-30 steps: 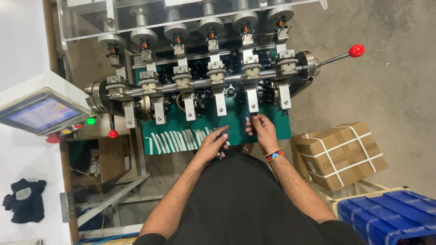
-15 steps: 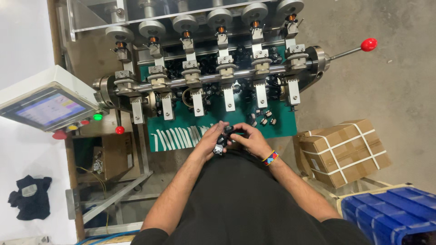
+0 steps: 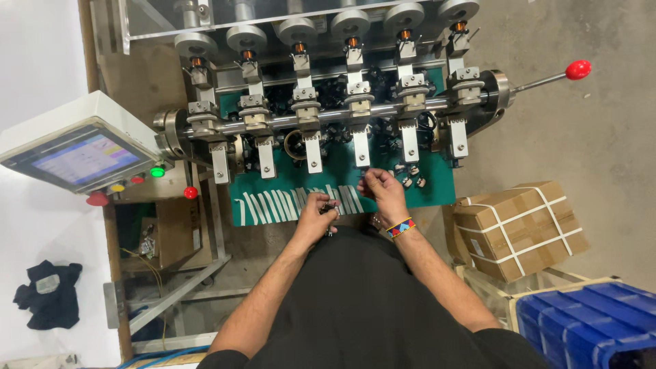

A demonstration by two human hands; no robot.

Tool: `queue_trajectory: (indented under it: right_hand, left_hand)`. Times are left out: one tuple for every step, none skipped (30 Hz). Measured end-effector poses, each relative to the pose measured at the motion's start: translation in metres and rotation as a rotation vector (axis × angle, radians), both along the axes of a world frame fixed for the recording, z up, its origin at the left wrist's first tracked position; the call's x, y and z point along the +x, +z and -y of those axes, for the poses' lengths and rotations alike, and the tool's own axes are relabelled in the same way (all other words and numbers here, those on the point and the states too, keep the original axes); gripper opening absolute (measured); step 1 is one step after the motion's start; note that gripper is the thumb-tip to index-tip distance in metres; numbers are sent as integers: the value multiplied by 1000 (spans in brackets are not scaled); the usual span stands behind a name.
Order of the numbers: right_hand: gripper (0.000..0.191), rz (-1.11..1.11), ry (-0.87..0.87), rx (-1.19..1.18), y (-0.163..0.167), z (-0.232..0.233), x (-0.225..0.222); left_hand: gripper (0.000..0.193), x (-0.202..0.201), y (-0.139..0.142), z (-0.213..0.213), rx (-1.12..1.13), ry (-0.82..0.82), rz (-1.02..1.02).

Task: The person sits at a benchtop machine, places small black coil components into its fixtures, and pulls the red-handled lever to cycle the machine. They use scissors to trim material at a fixture, arrange white strips on the green mat, and wipe the machine area with a black cloth.

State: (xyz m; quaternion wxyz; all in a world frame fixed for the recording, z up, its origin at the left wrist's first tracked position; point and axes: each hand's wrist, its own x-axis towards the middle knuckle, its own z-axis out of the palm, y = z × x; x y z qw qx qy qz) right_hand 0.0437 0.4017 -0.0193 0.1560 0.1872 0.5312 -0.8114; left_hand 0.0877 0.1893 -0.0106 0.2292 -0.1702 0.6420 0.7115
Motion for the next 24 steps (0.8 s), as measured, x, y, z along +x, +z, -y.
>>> queue_trajectory:
  right_hand:
    - [32,-2,-3,22,0,0,1]
    - [34,25,56,7,1,-1,2]
    - [37,47,112,-7,2,-1,4]
    - [40,70,168,-23,4,-1,6]
    - [40,58,256,2,6,0,8]
    - [40,45,344,28,8,4,11]
    - [41,34,434,54,10,9,15]
    - [39,-7,451,79,12,17,19]
    - [38,-50,470,105,13,28,23]
    - [37,-92,493,131,14,37,24]
    - [35,-73,433,74,14,46,26]
    - [34,-54,373,16,14,55,28]
    - [35,-34,312,-42,14,62,29]
    - [34,-43,328,-21,14,67,28]
    - [34,-52,342,0,14,72,27]
    - [34,-58,357,21,14,76,27]
    - [33,-55,365,-2,14,81,27]
    - [31,-51,373,-24,14,85,26]
    - [30,-43,379,-47,14,89,26]
    - [31,-39,324,-28,15,93,25]
    - [31,-38,270,-9,14,97,23]
    - [31,-35,217,8,14,102,21]
    - [31,-13,200,-3,14,105,19]
    - [30,5,181,-14,12,108,16]
  left_hand:
    - [41,-2,8,3,-38,-17,-43]
    - [38,-3,16,5,-75,-34,-86]
    - [37,-4,25,7,-117,-30,-192]
    - [37,-5,34,9,-159,-25,-298]
    - [36,-7,41,11,-200,-18,-405]
    - [38,-10,47,12,-168,-28,-355]
    - [41,-14,51,14,-135,-36,-305]
    - [43,-16,53,16,-103,-44,-254]
    - [40,-18,53,17,-23,-52,-275]
    - [37,-20,52,19,57,-57,-294]
    - [34,-21,50,23,135,-59,-311]
    - [35,-21,47,28,153,-61,-298]
    - [35,-21,44,34,172,-63,-284]
    - [36,-23,41,40,190,-67,-273]
    - [36,-22,37,45,245,-61,-246]
    - [35,-19,34,51,298,-53,-216]
    - [35,-17,31,57,352,-46,-188]
    - [39,-15,27,63,305,-48,-172]
    - [42,-12,23,68,259,-51,-152]
    - [45,-9,18,74,213,-56,-133]
    - [47,-10,11,79,273,-3,-84]
    - [49,-9,4,83,330,52,-34]
    - [51,-5,-3,89,387,105,20]
    - [49,-4,-11,95,410,133,92]
